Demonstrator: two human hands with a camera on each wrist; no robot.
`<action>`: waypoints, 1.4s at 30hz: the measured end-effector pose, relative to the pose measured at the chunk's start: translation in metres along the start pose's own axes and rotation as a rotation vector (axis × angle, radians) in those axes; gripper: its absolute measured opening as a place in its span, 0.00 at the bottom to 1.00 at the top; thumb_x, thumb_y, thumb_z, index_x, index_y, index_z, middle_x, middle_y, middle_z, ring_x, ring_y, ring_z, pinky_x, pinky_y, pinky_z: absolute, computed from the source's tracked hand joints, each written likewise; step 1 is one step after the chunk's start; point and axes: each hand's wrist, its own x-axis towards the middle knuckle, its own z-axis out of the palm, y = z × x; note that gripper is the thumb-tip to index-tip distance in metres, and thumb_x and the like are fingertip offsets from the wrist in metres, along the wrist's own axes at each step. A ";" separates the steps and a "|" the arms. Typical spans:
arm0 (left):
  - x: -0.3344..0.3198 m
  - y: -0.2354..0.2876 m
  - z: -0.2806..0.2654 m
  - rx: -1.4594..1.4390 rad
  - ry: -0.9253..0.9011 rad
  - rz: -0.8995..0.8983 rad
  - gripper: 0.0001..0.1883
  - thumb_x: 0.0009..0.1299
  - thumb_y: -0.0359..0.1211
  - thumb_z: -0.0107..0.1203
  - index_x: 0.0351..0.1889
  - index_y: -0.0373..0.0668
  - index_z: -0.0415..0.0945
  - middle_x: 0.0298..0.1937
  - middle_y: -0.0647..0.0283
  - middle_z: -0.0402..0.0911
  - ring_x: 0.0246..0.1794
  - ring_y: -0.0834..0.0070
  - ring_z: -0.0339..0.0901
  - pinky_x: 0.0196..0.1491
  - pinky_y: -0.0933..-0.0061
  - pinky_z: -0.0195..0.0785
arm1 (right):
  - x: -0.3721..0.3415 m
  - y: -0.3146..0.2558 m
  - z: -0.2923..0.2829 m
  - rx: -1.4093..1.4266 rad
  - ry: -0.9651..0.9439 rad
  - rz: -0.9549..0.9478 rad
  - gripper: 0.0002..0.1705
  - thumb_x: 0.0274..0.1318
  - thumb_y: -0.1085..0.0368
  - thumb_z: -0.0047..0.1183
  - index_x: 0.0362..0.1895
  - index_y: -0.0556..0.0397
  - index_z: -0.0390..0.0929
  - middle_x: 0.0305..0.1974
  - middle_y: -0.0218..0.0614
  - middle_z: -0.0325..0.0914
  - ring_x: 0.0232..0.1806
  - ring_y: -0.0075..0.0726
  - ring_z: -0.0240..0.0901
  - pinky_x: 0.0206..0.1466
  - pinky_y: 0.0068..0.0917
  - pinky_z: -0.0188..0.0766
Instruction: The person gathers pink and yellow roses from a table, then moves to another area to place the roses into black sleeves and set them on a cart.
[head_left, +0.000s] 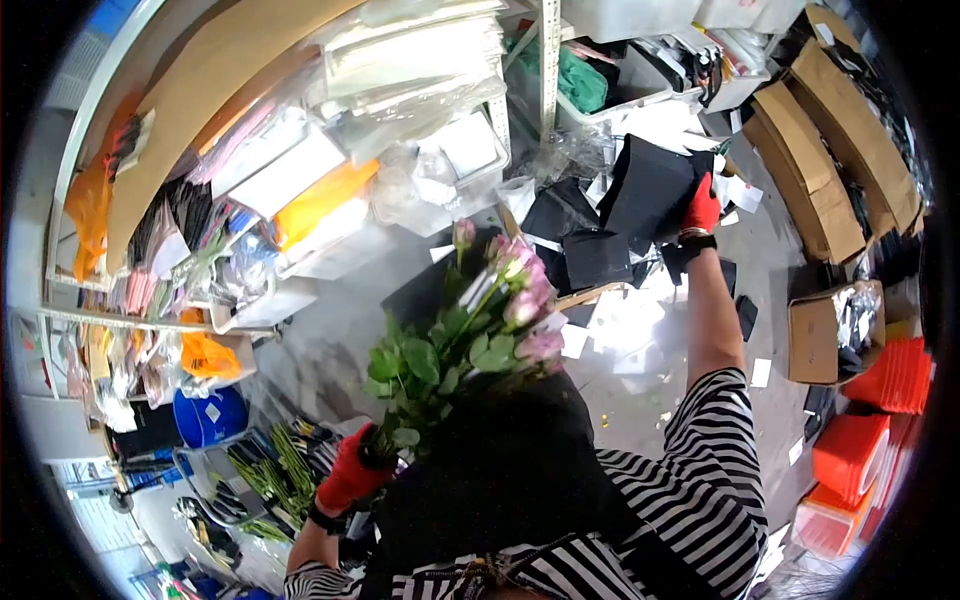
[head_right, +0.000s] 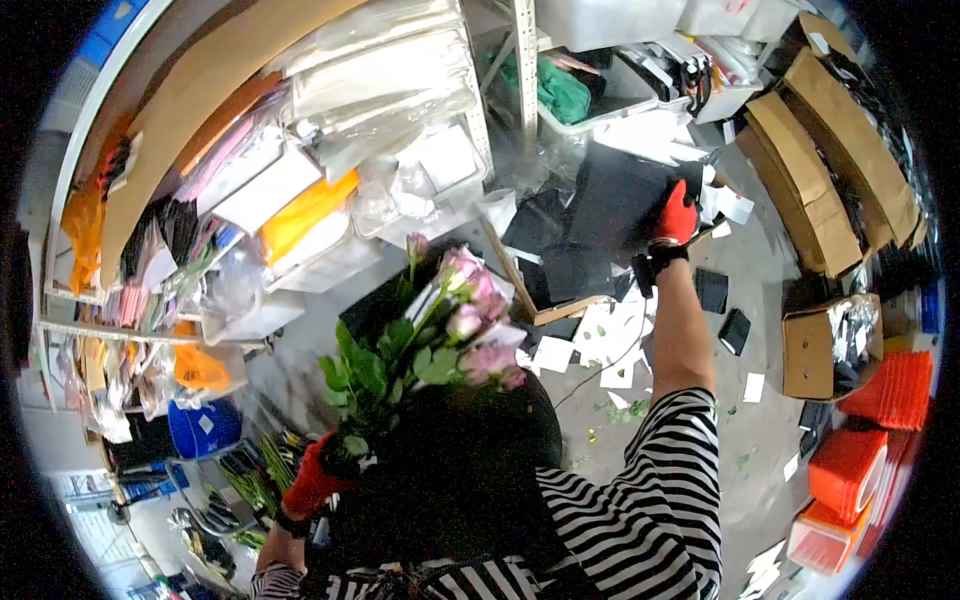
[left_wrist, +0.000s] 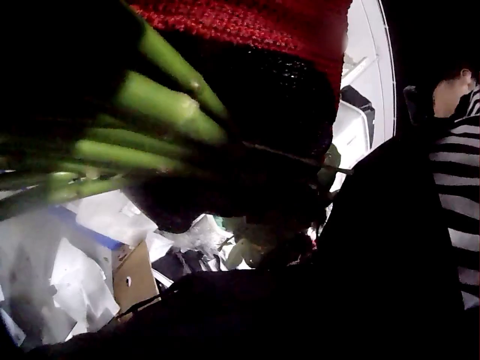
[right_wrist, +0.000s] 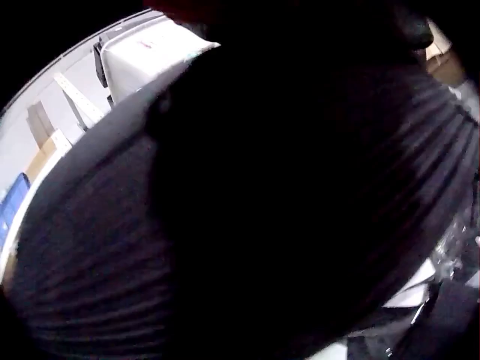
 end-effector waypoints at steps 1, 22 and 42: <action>-0.001 -0.003 0.001 -0.038 -0.009 0.023 0.23 0.51 0.28 0.67 0.45 0.39 0.73 0.34 0.62 0.80 0.35 0.81 0.73 0.40 0.74 0.68 | 0.016 0.017 0.006 -0.162 0.020 -0.119 0.44 0.52 0.32 0.48 0.52 0.64 0.72 0.48 0.61 0.74 0.52 0.62 0.70 0.52 0.47 0.67; 0.030 0.005 0.024 -0.179 -0.019 -0.122 0.21 0.50 0.25 0.66 0.42 0.40 0.72 0.32 0.66 0.79 0.33 0.82 0.69 0.38 0.75 0.67 | -0.138 -0.043 -0.006 0.020 -0.396 -0.619 0.26 0.54 0.56 0.58 0.54 0.55 0.72 0.50 0.48 0.75 0.49 0.51 0.73 0.52 0.38 0.68; 0.021 0.041 0.029 0.178 0.048 0.151 0.26 0.48 0.32 0.69 0.45 0.41 0.73 0.30 0.54 0.80 0.32 0.53 0.79 0.34 0.65 0.71 | -0.164 0.015 0.036 0.235 -0.948 -0.665 0.25 0.65 0.53 0.45 0.59 0.56 0.69 0.54 0.43 0.72 0.53 0.37 0.70 0.58 0.32 0.65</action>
